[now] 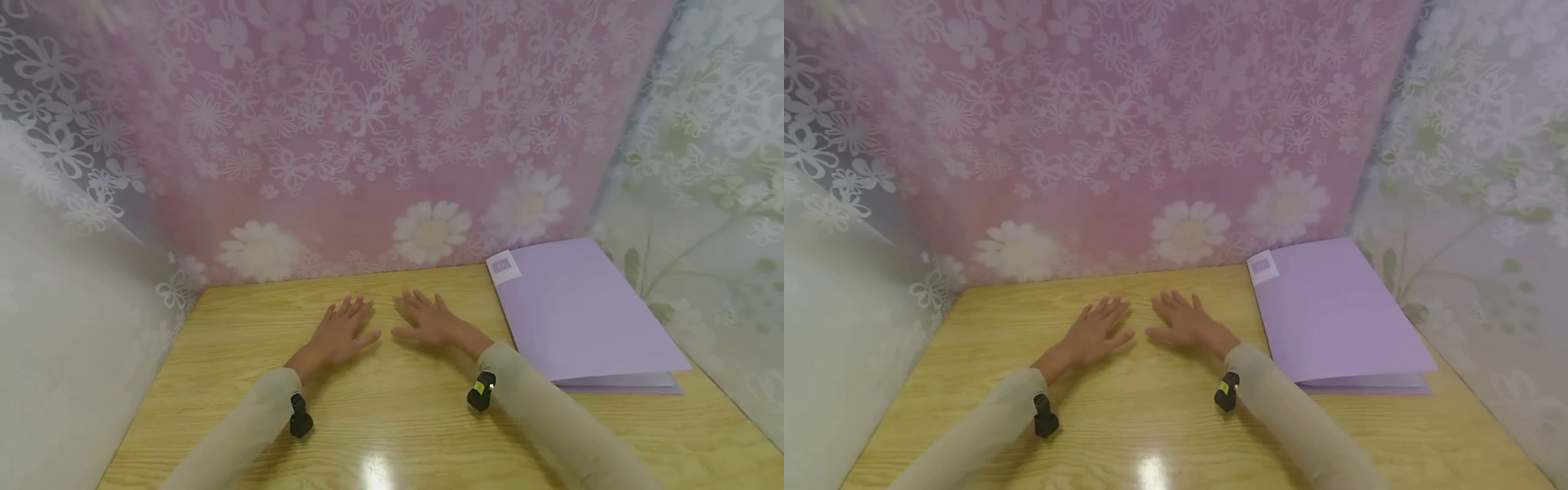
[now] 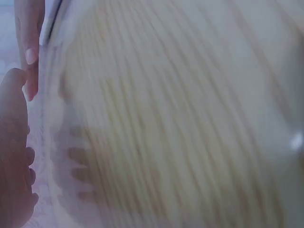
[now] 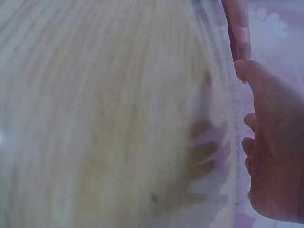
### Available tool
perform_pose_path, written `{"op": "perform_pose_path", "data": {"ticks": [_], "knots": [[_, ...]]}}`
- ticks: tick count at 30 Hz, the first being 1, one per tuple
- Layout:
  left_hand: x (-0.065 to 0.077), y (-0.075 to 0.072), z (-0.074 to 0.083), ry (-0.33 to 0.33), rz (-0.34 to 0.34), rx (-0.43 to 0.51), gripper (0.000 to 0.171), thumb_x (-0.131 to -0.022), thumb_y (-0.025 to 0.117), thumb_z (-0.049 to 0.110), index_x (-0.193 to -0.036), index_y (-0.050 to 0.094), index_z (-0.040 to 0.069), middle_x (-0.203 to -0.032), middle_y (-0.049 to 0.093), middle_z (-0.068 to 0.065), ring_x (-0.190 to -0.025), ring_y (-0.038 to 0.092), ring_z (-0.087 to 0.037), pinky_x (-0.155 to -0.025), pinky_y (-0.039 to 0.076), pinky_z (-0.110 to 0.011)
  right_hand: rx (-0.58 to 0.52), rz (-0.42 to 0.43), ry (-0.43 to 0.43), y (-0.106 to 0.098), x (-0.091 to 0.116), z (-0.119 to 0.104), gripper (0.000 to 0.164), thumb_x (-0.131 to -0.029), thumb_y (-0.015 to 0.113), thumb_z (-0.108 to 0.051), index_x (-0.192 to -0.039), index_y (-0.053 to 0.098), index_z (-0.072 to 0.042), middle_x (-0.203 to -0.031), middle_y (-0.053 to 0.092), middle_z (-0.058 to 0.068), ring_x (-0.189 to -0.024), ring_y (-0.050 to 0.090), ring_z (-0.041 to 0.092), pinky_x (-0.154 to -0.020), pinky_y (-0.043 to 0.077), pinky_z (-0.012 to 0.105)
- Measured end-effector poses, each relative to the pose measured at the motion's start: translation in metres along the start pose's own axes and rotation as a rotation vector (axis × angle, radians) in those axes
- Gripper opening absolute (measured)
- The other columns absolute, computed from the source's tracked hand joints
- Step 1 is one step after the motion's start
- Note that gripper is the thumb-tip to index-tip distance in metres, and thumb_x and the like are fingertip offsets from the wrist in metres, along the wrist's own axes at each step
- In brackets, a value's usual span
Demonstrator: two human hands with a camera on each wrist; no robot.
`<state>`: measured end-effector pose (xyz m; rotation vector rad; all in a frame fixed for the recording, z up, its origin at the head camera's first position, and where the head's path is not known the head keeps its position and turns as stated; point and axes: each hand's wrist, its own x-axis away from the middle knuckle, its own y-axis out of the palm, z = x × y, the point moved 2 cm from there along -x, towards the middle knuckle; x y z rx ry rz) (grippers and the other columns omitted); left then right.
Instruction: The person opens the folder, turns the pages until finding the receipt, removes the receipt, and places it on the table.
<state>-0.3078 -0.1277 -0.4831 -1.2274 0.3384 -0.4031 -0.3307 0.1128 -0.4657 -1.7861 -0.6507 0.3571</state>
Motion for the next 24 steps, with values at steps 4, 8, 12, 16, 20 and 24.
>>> {"op": "perform_pose_path", "data": {"ticks": [4, 8, 12, 16, 20, 24], "knots": [[-0.005, -0.002, 0.013, -0.006, 0.007, 0.101, 0.078, -0.104, 0.037, 0.064, -0.165, 0.016, 0.021, -0.172, 0.014, -0.013, -0.160, 0.008, -0.037, -0.126, 0.009, -0.064, 0.036, -0.025, 0.019, -0.019, 0.005, 0.006, 0.083, -0.101, 0.045, -0.064, -0.165, 0.019, -0.016, -0.171, 0.015, 0.017, -0.158, 0.010, 0.043, -0.120, 0.006, 0.075], [-0.017, 0.002, 0.036, -0.003, 0.029, 0.197, 0.078, -0.104, 0.036, 0.064, -0.166, 0.012, 0.022, -0.172, 0.012, -0.015, -0.160, 0.007, -0.038, -0.126, 0.009, -0.064, 0.087, -0.053, 0.066, -0.045, 0.017, 0.020, 0.083, -0.102, 0.047, -0.061, -0.165, 0.018, -0.016, -0.171, 0.014, 0.018, -0.158, 0.010, 0.044, -0.120, 0.007, 0.075], [-0.032, 0.010, 0.068, 0.000, 0.067, 0.320, 0.078, -0.105, 0.036, 0.062, -0.166, 0.012, 0.020, -0.172, 0.012, -0.015, -0.159, 0.006, -0.039, -0.126, 0.009, -0.064, 0.121, -0.055, 0.106, -0.075, 0.036, 0.040, 0.083, -0.102, 0.051, -0.056, -0.164, 0.020, -0.012, -0.169, 0.016, 0.022, -0.156, 0.012, 0.048, -0.118, 0.011, 0.077], [-0.045, 0.020, 0.106, -0.006, 0.120, 0.452, 0.077, -0.106, 0.039, 0.057, -0.165, 0.013, 0.016, -0.172, 0.013, -0.014, -0.159, 0.007, -0.039, -0.127, 0.011, -0.063, 0.134, -0.044, 0.153, -0.098, 0.061, 0.069, 0.086, -0.100, 0.055, -0.055, -0.163, 0.021, -0.008, -0.168, 0.017, 0.027, -0.154, 0.013, 0.051, -0.115, 0.015, 0.079], [-0.060, 0.033, 0.145, -0.030, 0.168, 0.549, 0.078, -0.105, 0.044, 0.054, -0.165, 0.013, 0.014, -0.172, 0.015, -0.013, -0.159, 0.010, -0.037, -0.127, 0.015, -0.059, 0.160, -0.028, 0.210, -0.110, 0.090, 0.107, 0.088, -0.099, 0.060, -0.053, -0.162, 0.021, -0.005, -0.166, 0.017, 0.030, -0.152, 0.015, 0.055, -0.112, 0.022, 0.080], [-0.073, 0.048, 0.182, -0.033, 0.193, 0.614, 0.080, -0.104, 0.049, 0.050, -0.165, 0.013, 0.014, -0.172, 0.016, -0.011, -0.159, 0.013, -0.035, -0.127, 0.020, -0.056, 0.158, 0.013, 0.264, -0.116, 0.122, 0.147, 0.083, -0.099, 0.063, -0.042, -0.159, 0.025, -0.001, -0.161, 0.019, 0.038, -0.147, 0.018, 0.062, -0.105, 0.028, 0.082]]}}
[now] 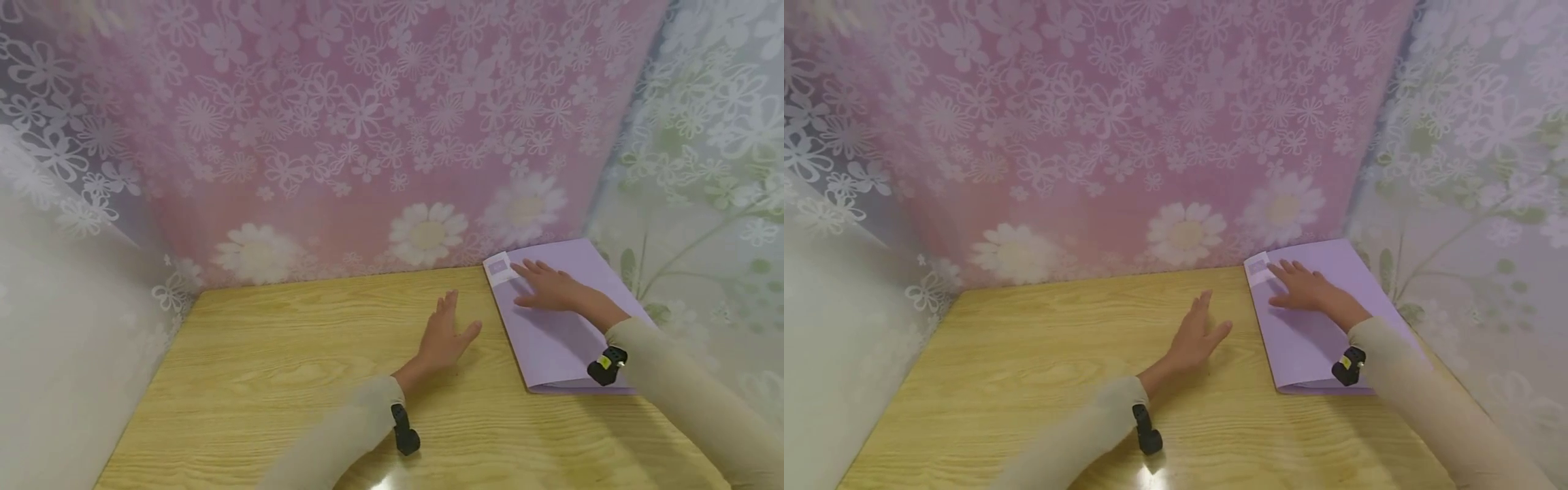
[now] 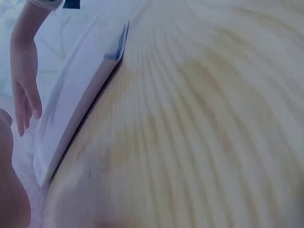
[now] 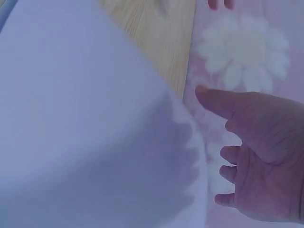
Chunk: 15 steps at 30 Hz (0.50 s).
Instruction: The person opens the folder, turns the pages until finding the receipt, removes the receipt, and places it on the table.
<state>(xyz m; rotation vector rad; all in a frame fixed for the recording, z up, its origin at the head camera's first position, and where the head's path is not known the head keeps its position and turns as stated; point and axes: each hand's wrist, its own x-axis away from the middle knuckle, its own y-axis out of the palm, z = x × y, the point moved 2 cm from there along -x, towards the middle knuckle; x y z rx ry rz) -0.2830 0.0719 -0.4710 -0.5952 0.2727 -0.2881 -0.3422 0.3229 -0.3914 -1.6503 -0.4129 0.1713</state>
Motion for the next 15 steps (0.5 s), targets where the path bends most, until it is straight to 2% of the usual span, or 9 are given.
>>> {"op": "perform_pose_path", "data": {"ticks": [2, 7, 11, 15], "knots": [[-0.004, 0.016, 0.009, 0.000, 0.002, 0.021, 0.081, -0.103, 0.052, 0.049, -0.165, 0.014, 0.013, -0.172, 0.017, -0.010, -0.159, 0.014, -0.033, -0.127, 0.022, -0.054, -0.027, 0.017, 0.027, 0.001, 0.011, 0.023, 0.078, -0.100, 0.063, -0.037, -0.156, 0.027, 0.004, -0.158, 0.019, 0.042, -0.144, 0.019, 0.065, -0.103, 0.029, 0.083], [-0.013, 0.052, 0.023, -0.024, -0.001, 0.046, 0.085, -0.101, 0.056, 0.050, -0.164, 0.016, 0.010, -0.172, 0.019, -0.006, -0.159, 0.016, -0.029, -0.128, 0.023, -0.047, -0.119, 0.044, 0.064, 0.009, 0.036, 0.070, 0.074, -0.101, 0.060, -0.029, -0.150, 0.028, 0.017, -0.151, 0.017, 0.052, -0.138, 0.018, 0.071, -0.109, 0.024, 0.080], [-0.017, 0.074, 0.030, -0.057, -0.002, 0.042, 0.087, -0.100, 0.057, 0.052, -0.164, 0.017, 0.010, -0.171, 0.021, -0.006, -0.159, 0.018, -0.026, -0.128, 0.024, -0.044, -0.174, 0.056, 0.095, 0.020, 0.051, 0.096, 0.081, -0.101, 0.060, -0.034, -0.147, 0.026, 0.024, -0.148, 0.018, 0.056, -0.136, 0.019, 0.072, -0.111, 0.023, 0.077], [-0.020, 0.087, 0.036, -0.079, -0.008, 0.027, 0.090, -0.098, 0.059, 0.054, -0.164, 0.017, 0.009, -0.170, 0.023, -0.009, -0.158, 0.020, -0.026, -0.127, 0.026, -0.040, -0.261, 0.033, 0.144, 0.034, 0.059, 0.115, 0.093, -0.102, 0.056, -0.043, -0.145, 0.018, 0.030, -0.146, 0.015, 0.058, -0.136, 0.016, 0.072, -0.111, 0.021, 0.077]]}}
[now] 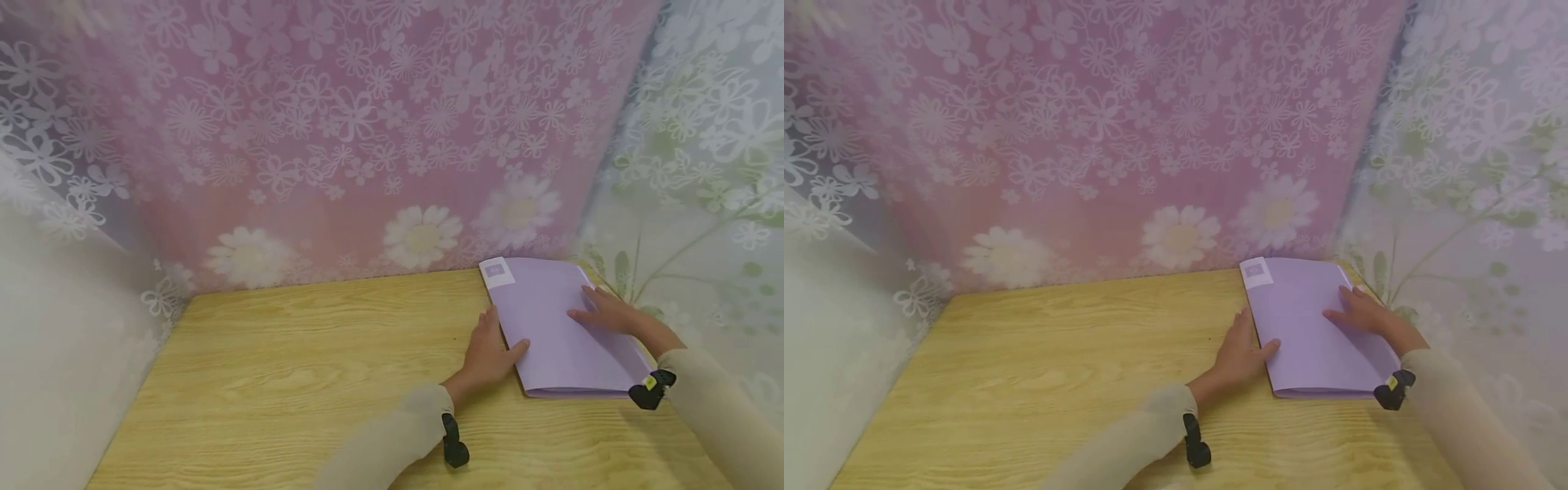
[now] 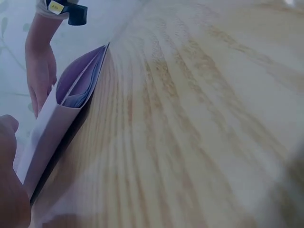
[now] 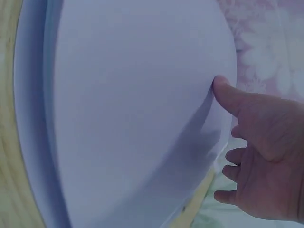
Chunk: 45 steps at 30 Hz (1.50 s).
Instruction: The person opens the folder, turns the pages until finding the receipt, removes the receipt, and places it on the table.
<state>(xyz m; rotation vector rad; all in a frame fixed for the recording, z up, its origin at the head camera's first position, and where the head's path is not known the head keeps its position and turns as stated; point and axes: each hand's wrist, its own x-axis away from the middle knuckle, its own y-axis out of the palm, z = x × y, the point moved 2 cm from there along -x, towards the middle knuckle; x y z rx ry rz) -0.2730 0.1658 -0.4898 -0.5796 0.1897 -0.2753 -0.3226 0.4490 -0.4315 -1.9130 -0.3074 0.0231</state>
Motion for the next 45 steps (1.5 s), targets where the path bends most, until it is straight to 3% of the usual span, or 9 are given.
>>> {"op": "perform_pose_path", "data": {"ticks": [10, 18, 23, 29, 31, 34, 38, 41, 45], "knots": [[-0.004, 0.013, -0.001, -0.047, -0.021, -0.042, 0.096, -0.096, 0.061, 0.057, -0.162, 0.019, 0.002, -0.169, 0.022, -0.016, -0.157, 0.023, -0.029, -0.126, 0.029, -0.039, -0.174, -0.072, 0.153, 0.013, 0.009, 0.019, 0.104, -0.105, 0.042, -0.056, -0.143, 0.003, 0.033, -0.145, 0.011, 0.058, -0.136, 0.020, 0.070, -0.112, 0.024, 0.074], [-0.004, 0.011, 0.001, -0.096, -0.051, -0.095, 0.099, -0.094, 0.062, 0.061, -0.162, 0.019, 0.003, -0.169, 0.022, -0.015, -0.157, 0.024, -0.028, -0.126, 0.028, -0.036, -0.224, -0.025, 0.199, 0.014, 0.013, 0.016, 0.103, -0.102, 0.052, -0.054, -0.145, 0.011, 0.030, -0.146, 0.015, 0.055, -0.137, 0.022, 0.069, -0.112, 0.027, 0.073], [-0.005, 0.002, 0.002, -0.115, -0.035, 0.029, 0.102, -0.094, 0.067, 0.054, -0.163, 0.013, 0.003, -0.171, 0.020, -0.012, -0.156, 0.025, -0.024, -0.126, 0.028, -0.033, -0.299, 0.042, 0.167, 0.006, 0.009, 0.011, 0.094, -0.097, 0.067, -0.036, -0.149, 0.016, 0.024, -0.149, 0.018, 0.053, -0.140, 0.019, 0.068, -0.112, 0.027, 0.073], [0.000, -0.013, -0.002, -0.134, 0.000, 0.143, 0.103, -0.092, 0.072, 0.047, -0.163, 0.012, 0.003, -0.168, 0.026, -0.013, -0.151, 0.036, -0.026, -0.123, 0.034, -0.035, -0.391, 0.076, 0.156, 0.000, 0.007, -0.005, 0.090, -0.095, 0.072, -0.028, -0.153, 0.021, 0.017, -0.152, 0.020, 0.049, -0.141, 0.025, 0.065, -0.111, 0.034, 0.069], [0.004, -0.018, -0.004, -0.127, 0.011, 0.151, 0.103, -0.093, 0.072, 0.046, -0.163, 0.012, 0.002, -0.168, 0.027, -0.015, -0.150, 0.038, -0.027, -0.123, 0.035, -0.036, -0.412, 0.087, 0.152, 0.001, 0.006, -0.011, 0.088, -0.095, 0.073, -0.026, -0.153, 0.023, 0.016, -0.153, 0.021, 0.047, -0.141, 0.027, 0.063, -0.108, 0.040, 0.062], [0.012, -0.030, -0.006, -0.116, 0.023, 0.174, 0.102, -0.093, 0.072, 0.044, -0.163, 0.011, 0.002, -0.169, 0.025, -0.014, -0.152, 0.035, -0.027, -0.124, 0.033, -0.038, -0.431, 0.108, 0.125, 0.005, 0.005, -0.021, 0.084, -0.094, 0.074, -0.023, -0.152, 0.027, 0.017, -0.153, 0.025, 0.045, -0.139, 0.033, 0.061, -0.096, 0.050, 0.033], [0.024, -0.050, -0.013, -0.104, 0.025, 0.206, 0.103, -0.094, 0.071, 0.044, -0.164, 0.008, 0.004, -0.170, 0.020, -0.012, -0.154, 0.030, -0.026, -0.125, 0.031, -0.040, -0.455, 0.124, 0.087, 0.014, 0.000, -0.035, 0.080, -0.094, 0.074, -0.022, -0.151, 0.032, 0.015, -0.153, 0.031, 0.043, -0.135, 0.042, 0.057, -0.076, 0.042, 0.009], [0.034, -0.067, -0.022, -0.079, 0.027, 0.219, 0.103, -0.095, 0.070, 0.043, -0.164, 0.005, 0.004, -0.171, 0.016, -0.012, -0.156, 0.027, -0.027, -0.126, 0.029, -0.043, -0.473, 0.124, 0.060, 0.021, -0.005, -0.050, 0.079, -0.094, 0.075, -0.022, -0.151, 0.034, 0.013, -0.153, 0.033, 0.042, -0.136, 0.042, 0.056, -0.082, 0.047, 0.016], [0.045, -0.091, -0.039, -0.068, 0.025, 0.215, 0.103, -0.095, 0.069, 0.044, -0.164, 0.004, 0.006, -0.172, 0.014, -0.011, -0.157, 0.023, -0.027, -0.126, 0.026, -0.044, -0.485, 0.118, 0.018, 0.029, -0.011, -0.073, 0.078, -0.093, 0.076, -0.020, -0.151, 0.037, 0.012, -0.154, 0.034, 0.040, -0.138, 0.040, 0.058, -0.100, 0.052, 0.044]]}}
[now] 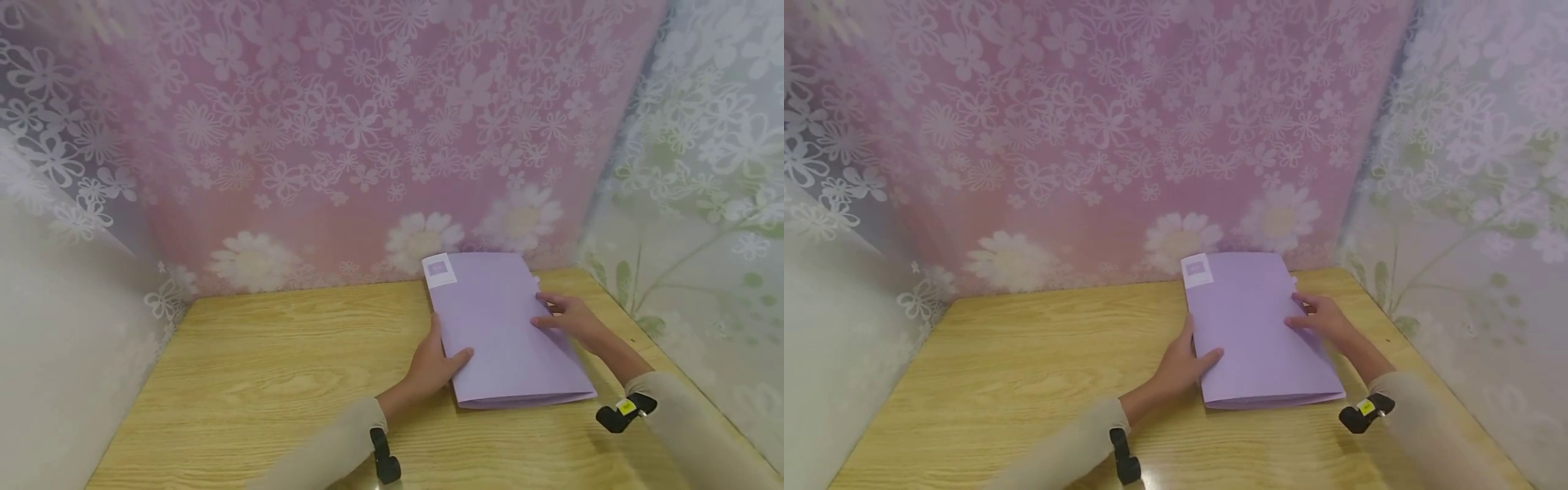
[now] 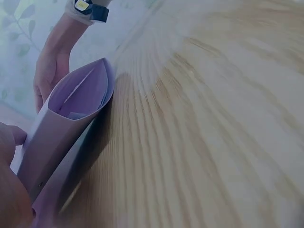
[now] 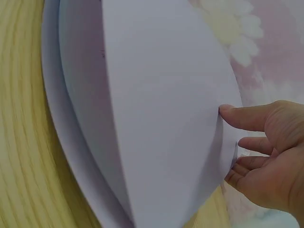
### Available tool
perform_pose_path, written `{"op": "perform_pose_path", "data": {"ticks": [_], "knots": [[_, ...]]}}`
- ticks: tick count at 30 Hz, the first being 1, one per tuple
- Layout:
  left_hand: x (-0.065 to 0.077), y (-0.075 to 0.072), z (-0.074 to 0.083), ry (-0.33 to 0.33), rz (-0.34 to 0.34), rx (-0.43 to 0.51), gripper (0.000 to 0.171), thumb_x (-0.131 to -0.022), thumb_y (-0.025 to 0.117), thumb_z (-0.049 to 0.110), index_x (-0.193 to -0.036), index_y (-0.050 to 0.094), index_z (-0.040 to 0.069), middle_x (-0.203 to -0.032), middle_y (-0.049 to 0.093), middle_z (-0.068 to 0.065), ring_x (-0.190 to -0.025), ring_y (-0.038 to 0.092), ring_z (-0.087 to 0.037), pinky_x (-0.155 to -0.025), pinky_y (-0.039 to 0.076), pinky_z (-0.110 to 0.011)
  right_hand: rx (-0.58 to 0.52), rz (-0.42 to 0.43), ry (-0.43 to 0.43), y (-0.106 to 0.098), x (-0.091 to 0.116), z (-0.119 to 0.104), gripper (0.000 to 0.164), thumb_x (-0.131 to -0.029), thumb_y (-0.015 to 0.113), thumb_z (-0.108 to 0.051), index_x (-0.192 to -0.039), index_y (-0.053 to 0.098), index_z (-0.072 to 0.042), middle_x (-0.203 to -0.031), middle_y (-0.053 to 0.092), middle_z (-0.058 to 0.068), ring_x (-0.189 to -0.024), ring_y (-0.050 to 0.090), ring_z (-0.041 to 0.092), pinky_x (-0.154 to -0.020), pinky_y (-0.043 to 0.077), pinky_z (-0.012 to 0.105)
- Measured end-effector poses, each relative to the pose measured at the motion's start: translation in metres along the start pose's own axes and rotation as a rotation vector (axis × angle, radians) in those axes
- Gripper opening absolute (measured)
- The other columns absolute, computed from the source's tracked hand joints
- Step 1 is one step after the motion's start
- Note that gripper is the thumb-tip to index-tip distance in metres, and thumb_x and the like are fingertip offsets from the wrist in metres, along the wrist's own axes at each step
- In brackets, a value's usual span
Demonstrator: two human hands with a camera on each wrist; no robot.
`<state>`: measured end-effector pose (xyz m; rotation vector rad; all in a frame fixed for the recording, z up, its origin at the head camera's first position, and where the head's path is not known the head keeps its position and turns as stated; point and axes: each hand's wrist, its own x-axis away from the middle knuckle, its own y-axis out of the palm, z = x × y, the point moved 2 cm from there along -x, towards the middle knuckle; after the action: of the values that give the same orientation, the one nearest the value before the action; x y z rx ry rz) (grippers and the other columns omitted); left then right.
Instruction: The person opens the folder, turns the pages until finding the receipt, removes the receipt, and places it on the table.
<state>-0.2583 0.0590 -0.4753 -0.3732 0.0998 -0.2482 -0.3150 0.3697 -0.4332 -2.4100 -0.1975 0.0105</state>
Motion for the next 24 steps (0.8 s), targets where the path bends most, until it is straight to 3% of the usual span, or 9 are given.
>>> {"op": "perform_pose_path", "data": {"ticks": [3, 5, 17, 24], "knots": [[0.008, -0.020, -0.013, -0.014, -0.001, -0.002, 0.103, -0.095, 0.069, 0.047, -0.164, 0.003, 0.007, -0.172, 0.013, -0.009, -0.157, 0.021, -0.025, -0.127, 0.025, -0.044, -0.024, -0.028, -0.028, 0.017, -0.003, -0.013, 0.077, -0.092, 0.077, -0.018, -0.151, 0.037, 0.011, -0.155, 0.032, 0.040, -0.139, 0.038, 0.059, -0.107, 0.046, 0.060], [0.012, -0.033, -0.020, -0.024, 0.005, 0.003, 0.104, -0.095, 0.070, 0.048, -0.164, 0.004, 0.006, -0.172, 0.013, -0.009, -0.158, 0.020, -0.026, -0.127, 0.025, -0.046, -0.040, -0.049, -0.043, 0.027, -0.005, -0.021, 0.077, -0.092, 0.076, -0.017, -0.152, 0.036, 0.010, -0.156, 0.031, 0.040, -0.139, 0.037, 0.060, -0.108, 0.044, 0.063], [0.028, -0.087, -0.042, -0.099, 0.051, -0.022, 0.107, -0.091, 0.076, 0.041, -0.164, 0.007, 0.004, -0.171, 0.017, -0.015, -0.156, 0.023, -0.032, -0.125, 0.028, -0.049, -0.136, -0.103, -0.127, 0.071, -0.025, -0.045, 0.071, -0.092, 0.076, -0.014, -0.151, 0.042, 0.008, -0.157, 0.033, 0.037, -0.141, 0.038, 0.057, -0.107, 0.047, 0.060], [0.035, -0.108, -0.047, -0.102, 0.001, -0.089, 0.104, -0.095, 0.071, 0.043, -0.163, 0.005, 0.000, -0.170, 0.014, -0.020, -0.156, 0.022, -0.036, -0.125, 0.026, -0.051, -0.135, -0.139, -0.183, 0.089, -0.030, -0.048, 0.069, -0.091, 0.076, -0.008, -0.147, 0.042, 0.014, -0.155, 0.035, 0.037, -0.142, 0.037, 0.056, -0.110, 0.044, 0.057]]}}
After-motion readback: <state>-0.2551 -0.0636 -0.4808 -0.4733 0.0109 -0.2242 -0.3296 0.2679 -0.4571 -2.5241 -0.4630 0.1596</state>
